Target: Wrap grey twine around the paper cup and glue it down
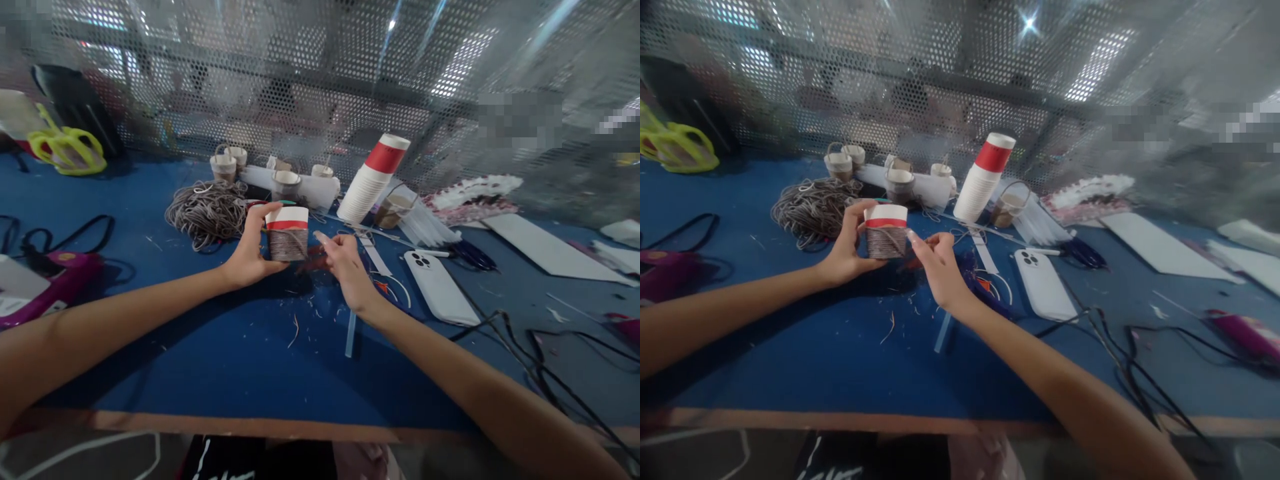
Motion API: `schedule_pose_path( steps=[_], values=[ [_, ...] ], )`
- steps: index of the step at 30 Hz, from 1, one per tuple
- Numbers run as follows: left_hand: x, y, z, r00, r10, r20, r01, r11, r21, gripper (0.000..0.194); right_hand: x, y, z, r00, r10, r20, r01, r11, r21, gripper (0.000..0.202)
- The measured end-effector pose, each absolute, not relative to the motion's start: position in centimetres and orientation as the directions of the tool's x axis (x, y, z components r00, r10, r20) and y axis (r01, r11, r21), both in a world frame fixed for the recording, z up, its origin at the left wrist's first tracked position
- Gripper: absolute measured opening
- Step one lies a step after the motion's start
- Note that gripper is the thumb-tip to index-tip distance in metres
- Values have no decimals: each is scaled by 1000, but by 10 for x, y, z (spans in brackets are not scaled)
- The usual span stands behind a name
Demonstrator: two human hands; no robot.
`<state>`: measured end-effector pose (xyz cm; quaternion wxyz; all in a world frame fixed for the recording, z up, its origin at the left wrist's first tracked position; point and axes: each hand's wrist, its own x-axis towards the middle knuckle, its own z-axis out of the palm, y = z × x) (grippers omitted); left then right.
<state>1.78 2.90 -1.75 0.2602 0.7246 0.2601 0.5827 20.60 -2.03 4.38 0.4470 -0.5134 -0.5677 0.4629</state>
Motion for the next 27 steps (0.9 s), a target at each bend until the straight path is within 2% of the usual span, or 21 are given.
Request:
schedule_pose_path(
  steps=[3, 6, 10, 16, 20, 24, 27],
  values=[
    [15, 32, -19, 207, 680, 703, 108, -730, 674, 91, 205, -23, 43, -89, 992, -89, 25, -87, -996, 51],
    [13, 33, -18, 227, 687, 690, 99, -721, 686, 91, 207, -23, 43, -97, 993, -66, 1, -66, -998, 47],
    [11, 30, -14, 296, 713, 636, 81, -682, 727, 91, 214, -25, 53, -176, 981, 78, 268, 124, -955, 43],
    [9, 27, -7, 431, 685, 587, -16, -645, 764, 93, 229, -29, 69, -415, 884, 214, 560, 433, -707, 35],
    [7, 29, -10, 474, 698, 536, -78, -574, 815, 100, 234, -27, 70, -514, 770, 378, 549, 634, -545, 41],
    [6, 30, -10, 541, 659, 522, -167, -524, 835, 99, 237, -26, 67, -473, 718, 511, 500, 696, -515, 27],
    [6, 30, -8, 579, 625, 523, -224, -494, 840, 96, 239, -26, 67, -500, 682, 534, 481, 732, -483, 23]
  ],
)
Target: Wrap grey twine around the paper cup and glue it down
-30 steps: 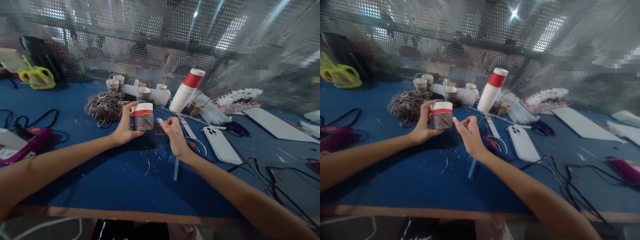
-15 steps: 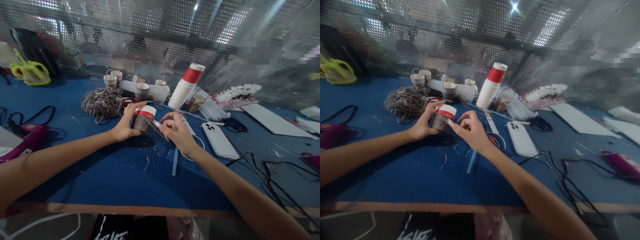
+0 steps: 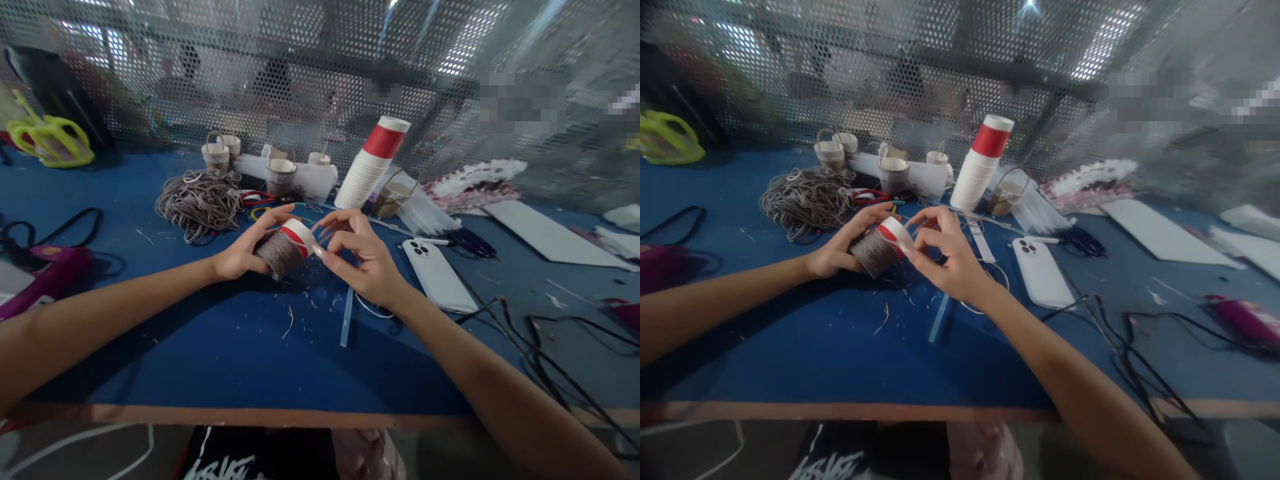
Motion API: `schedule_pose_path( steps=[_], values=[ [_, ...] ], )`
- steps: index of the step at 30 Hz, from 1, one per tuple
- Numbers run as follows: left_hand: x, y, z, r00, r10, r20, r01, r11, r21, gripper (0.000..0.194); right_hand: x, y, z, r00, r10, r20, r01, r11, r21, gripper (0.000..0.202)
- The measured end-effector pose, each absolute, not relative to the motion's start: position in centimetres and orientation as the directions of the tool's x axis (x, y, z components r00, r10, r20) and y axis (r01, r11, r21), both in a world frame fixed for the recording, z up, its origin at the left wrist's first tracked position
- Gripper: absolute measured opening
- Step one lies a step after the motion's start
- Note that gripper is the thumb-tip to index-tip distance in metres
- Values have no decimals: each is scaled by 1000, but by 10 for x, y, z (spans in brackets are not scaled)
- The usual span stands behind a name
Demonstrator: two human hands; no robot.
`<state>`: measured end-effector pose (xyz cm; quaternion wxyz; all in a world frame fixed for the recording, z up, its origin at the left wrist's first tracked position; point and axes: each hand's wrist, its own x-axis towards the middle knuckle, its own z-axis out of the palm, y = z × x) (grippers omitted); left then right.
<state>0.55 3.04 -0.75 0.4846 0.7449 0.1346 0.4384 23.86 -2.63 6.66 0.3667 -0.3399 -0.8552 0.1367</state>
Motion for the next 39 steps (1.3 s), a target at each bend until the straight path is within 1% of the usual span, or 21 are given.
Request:
schedule_pose_path(
  steps=[5, 10, 12, 15, 20, 25, 30, 34, 39],
  values=[
    [5, 30, -4, 650, 588, 481, -226, -455, 861, 98, 242, -27, 68, -594, 615, 518, 467, 789, -400, 29],
    [4, 33, -5, 640, 568, 518, -216, -513, 831, 94, 241, -24, 65, -660, 527, 535, 386, 849, -360, 30],
    [5, 35, -7, 634, 575, 517, -218, -508, 833, 93, 241, -24, 63, -673, 497, 548, 363, 867, -341, 31],
    [5, 37, -10, 629, 590, 506, -253, -459, 851, 93, 242, -24, 61, -670, 462, 581, 352, 887, -299, 31],
    [6, 36, -9, 629, 593, 503, -293, -418, 860, 92, 245, -24, 58, -676, 427, 601, 395, 898, -193, 29],
    [6, 39, -12, 622, 590, 515, -352, -376, 857, 91, 246, -21, 53, -656, 315, 686, 358, 930, -85, 28],
    [6, 41, -15, 614, 569, 547, -373, -401, 837, 89, 244, -21, 52, -661, 285, 694, 358, 933, -42, 28],
    [7, 39, -14, 598, 592, 540, -374, -391, 841, 86, 243, -23, 53, -667, 247, 703, 356, 934, 9, 26],
    [8, 39, -14, 593, 612, 523, -387, -353, 852, 87, 242, -25, 52, -641, 251, 725, 372, 928, 8, 27]
  ],
)
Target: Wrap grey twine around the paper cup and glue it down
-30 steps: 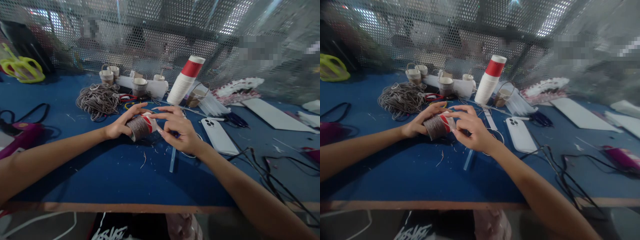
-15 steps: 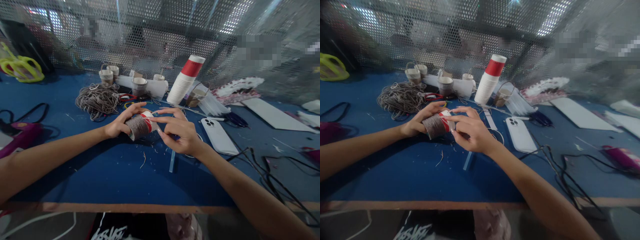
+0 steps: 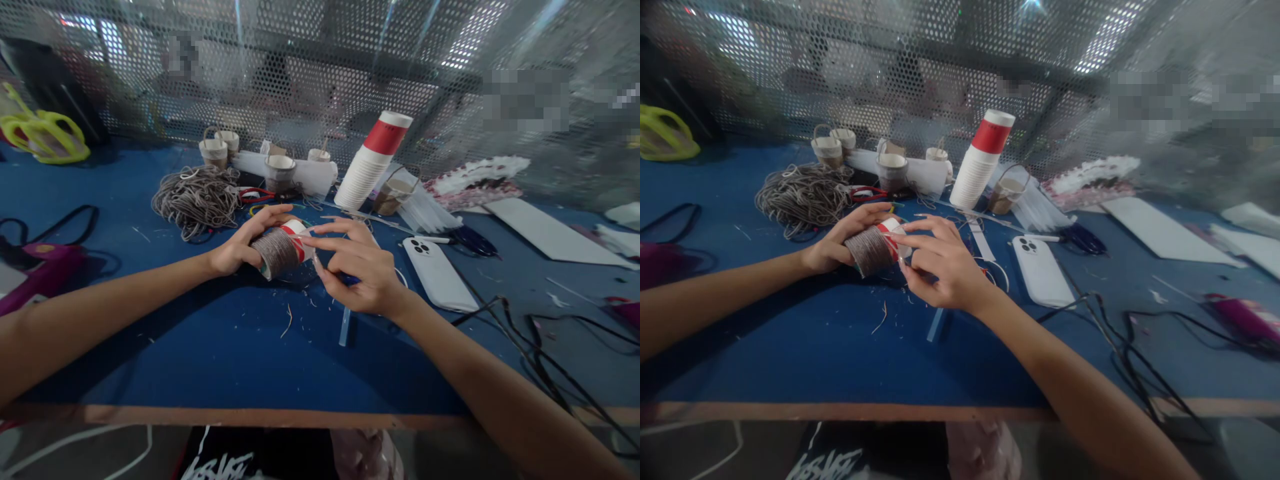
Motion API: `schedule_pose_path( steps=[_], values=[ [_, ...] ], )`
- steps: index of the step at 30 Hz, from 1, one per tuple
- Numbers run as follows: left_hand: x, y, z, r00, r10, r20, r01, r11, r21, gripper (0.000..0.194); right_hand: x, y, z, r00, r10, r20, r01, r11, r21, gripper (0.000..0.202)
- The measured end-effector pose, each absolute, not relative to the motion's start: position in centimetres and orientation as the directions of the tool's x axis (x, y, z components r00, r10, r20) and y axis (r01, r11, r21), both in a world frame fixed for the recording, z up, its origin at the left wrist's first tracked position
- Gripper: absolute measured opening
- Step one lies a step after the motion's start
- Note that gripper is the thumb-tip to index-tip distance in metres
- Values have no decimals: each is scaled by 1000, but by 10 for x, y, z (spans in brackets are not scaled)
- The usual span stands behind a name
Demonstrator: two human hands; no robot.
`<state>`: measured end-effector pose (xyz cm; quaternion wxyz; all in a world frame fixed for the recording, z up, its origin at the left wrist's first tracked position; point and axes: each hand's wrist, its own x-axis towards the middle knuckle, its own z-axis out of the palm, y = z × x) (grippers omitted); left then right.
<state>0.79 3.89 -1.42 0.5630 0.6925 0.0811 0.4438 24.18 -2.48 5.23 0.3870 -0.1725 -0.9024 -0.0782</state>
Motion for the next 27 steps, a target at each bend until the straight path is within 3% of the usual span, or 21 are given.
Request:
schedule_pose_path(
  steps=[8, 18, 27],
  values=[
    [7, 40, -15, 586, 610, 534, -406, -349, 845, 86, 241, -26, 51, -619, 252, 743, 375, 927, -2, 23],
    [7, 41, -15, 589, 609, 531, -429, -321, 844, 86, 242, -28, 53, -697, 109, 708, 413, 869, 273, 22],
    [5, 43, -17, 598, 600, 531, -422, -327, 846, 84, 243, -28, 53, -698, 89, 710, 416, 858, 301, 21]
  ],
)
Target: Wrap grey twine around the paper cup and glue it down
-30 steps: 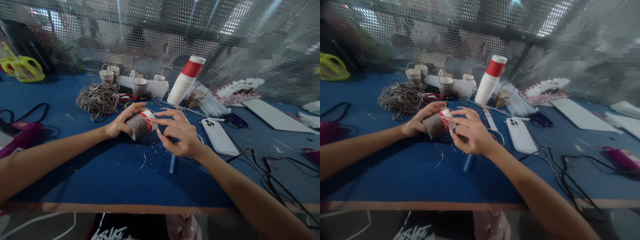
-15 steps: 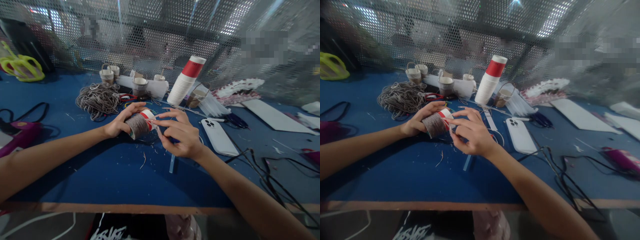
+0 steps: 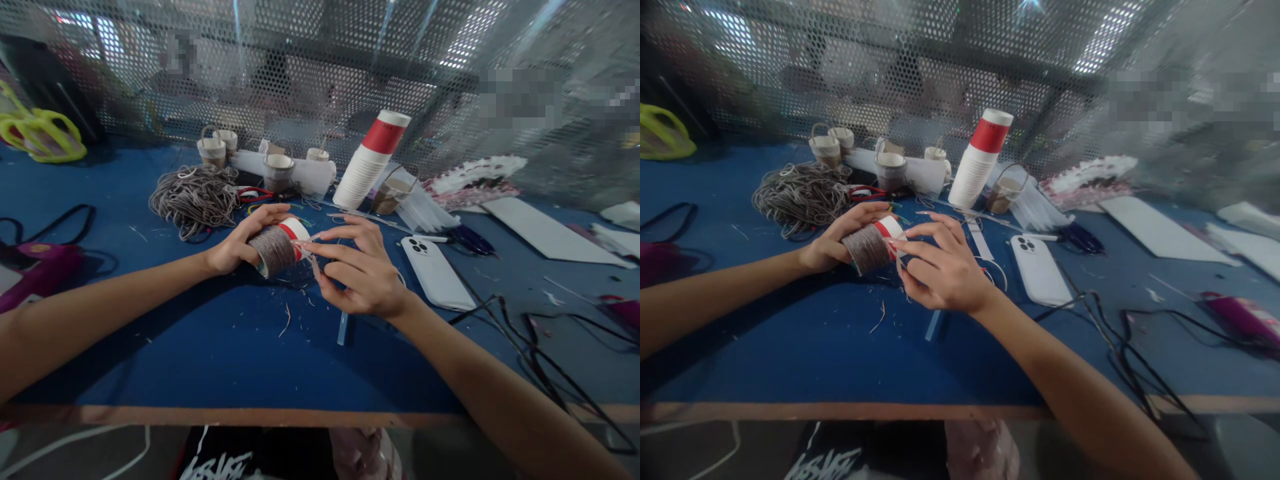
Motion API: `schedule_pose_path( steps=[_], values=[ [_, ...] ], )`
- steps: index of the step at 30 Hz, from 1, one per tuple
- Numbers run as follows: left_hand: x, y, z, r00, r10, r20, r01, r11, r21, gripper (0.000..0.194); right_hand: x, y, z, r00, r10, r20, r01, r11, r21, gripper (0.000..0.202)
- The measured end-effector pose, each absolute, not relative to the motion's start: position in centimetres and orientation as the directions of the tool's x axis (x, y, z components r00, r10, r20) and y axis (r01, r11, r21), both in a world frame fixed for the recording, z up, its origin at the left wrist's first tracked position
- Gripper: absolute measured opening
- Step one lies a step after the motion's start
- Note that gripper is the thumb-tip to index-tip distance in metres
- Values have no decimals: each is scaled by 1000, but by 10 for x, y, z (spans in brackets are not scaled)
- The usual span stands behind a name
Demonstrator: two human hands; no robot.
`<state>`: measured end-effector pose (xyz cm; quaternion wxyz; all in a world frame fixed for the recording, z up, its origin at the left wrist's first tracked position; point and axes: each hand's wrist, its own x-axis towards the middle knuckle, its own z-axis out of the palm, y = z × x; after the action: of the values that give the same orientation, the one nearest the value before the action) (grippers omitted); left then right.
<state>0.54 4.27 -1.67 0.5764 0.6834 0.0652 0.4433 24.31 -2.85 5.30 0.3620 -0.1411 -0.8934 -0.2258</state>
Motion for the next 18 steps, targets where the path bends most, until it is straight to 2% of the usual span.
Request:
schedule_pose_path(
  steps=[10, 18],
  values=[
    [7, 41, -16, 569, 642, 513, -404, -325, 855, 81, 246, -30, 52, -704, 133, 697, 441, 852, 283, 20],
    [6, 43, -20, 552, 651, 520, -439, -304, 846, 79, 245, -32, 54, -710, 121, 694, 441, 845, 303, 20]
  ],
)
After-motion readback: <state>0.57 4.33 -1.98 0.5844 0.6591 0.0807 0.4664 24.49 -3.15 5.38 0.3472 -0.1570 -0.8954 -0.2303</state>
